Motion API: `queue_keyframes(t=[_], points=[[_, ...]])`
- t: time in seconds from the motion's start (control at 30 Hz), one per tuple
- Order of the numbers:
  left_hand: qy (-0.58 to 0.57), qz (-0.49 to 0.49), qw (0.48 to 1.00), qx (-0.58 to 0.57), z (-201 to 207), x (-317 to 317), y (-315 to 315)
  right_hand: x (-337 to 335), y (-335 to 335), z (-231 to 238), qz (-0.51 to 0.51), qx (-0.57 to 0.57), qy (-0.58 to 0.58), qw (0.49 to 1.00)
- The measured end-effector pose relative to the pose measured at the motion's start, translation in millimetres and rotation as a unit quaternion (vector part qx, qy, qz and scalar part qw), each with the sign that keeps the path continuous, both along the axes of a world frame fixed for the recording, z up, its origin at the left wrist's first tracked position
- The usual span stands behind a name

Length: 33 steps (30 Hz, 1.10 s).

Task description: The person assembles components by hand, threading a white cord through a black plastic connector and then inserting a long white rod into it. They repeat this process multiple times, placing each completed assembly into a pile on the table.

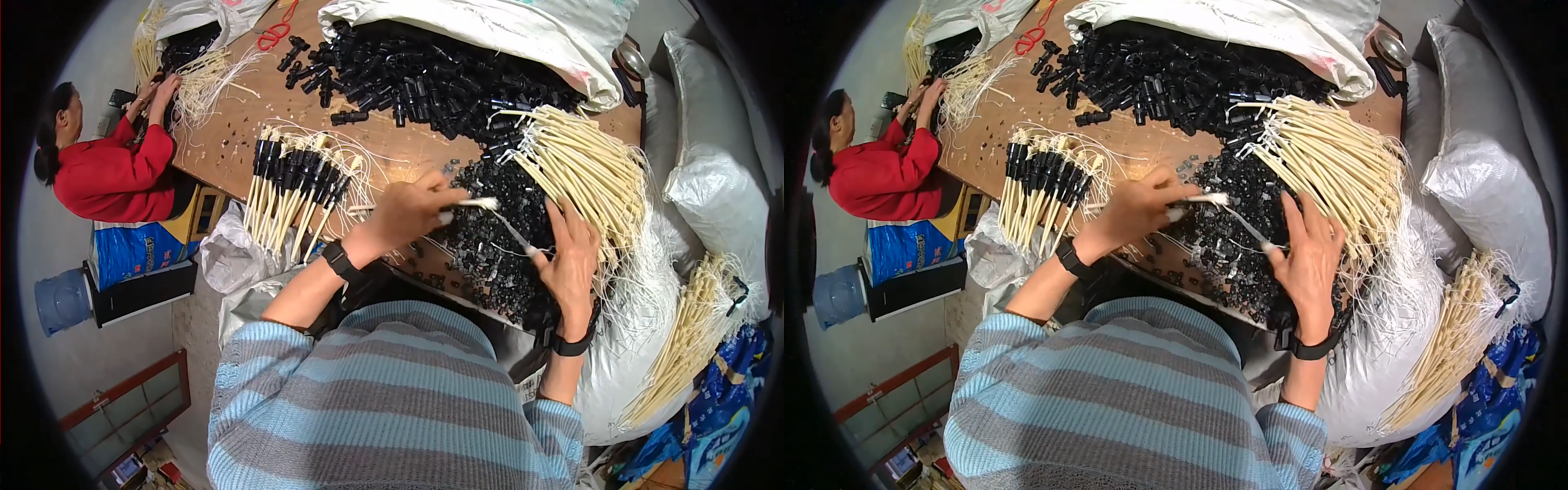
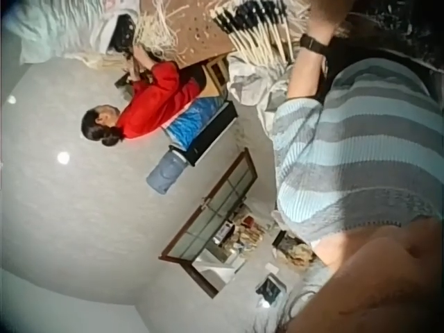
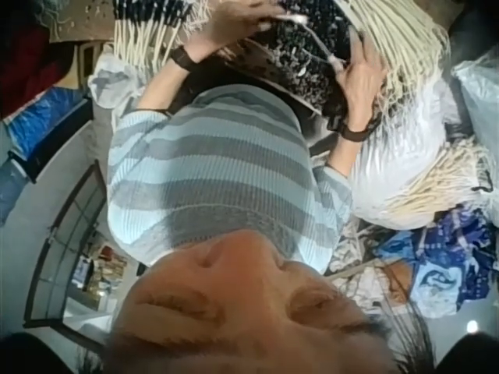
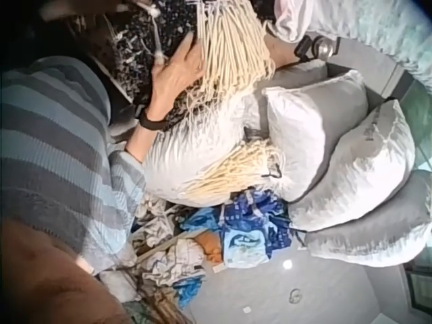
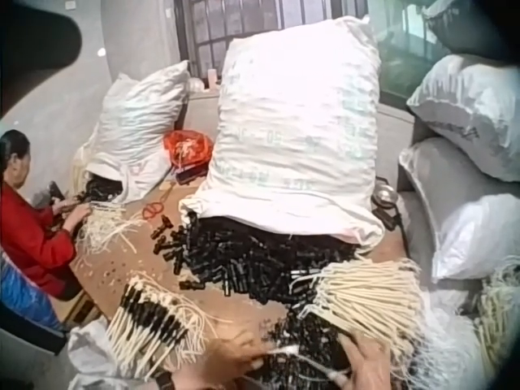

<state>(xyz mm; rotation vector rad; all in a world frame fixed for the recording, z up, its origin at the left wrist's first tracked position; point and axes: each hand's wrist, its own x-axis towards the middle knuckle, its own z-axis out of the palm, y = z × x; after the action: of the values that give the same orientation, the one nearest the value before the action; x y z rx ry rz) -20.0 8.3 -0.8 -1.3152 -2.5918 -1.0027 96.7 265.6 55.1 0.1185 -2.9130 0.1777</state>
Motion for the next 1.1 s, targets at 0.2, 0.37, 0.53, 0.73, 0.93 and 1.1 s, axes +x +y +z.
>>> queue_keyframes(t=[0.2,0.37,0.53,0.73,0.93,1.1], points=[[-0.070,-0.041,0.997,0.010,20.3,13.2,19.3,-12.3,-29.5,-24.2,-0.088,-0.564,-0.232,0.788],[-0.254,0.121,0.959,-0.043,-14.4,-4.6,-8.2,-5.7,-10.7,-14.0,0.067,-0.842,-0.043,0.534],[-0.452,0.025,0.873,0.182,8.8,15.1,37.0,-9.6,-66.9,-34.7,0.076,-0.254,-0.038,0.964],[-0.378,0.037,0.925,-0.031,6.4,11.7,21.1,-2.1,-70.5,-42.7,0.019,-0.360,-0.012,0.933],[-0.182,0.000,0.983,-0.020,-6.1,10.2,7.8,-0.7,-68.6,-51.6,-0.021,-0.307,0.065,0.949],[-0.170,-0.028,0.984,-0.046,-3.1,12.8,9.8,-2.8,-71.5,-49.4,-0.019,-0.298,0.054,0.953]])
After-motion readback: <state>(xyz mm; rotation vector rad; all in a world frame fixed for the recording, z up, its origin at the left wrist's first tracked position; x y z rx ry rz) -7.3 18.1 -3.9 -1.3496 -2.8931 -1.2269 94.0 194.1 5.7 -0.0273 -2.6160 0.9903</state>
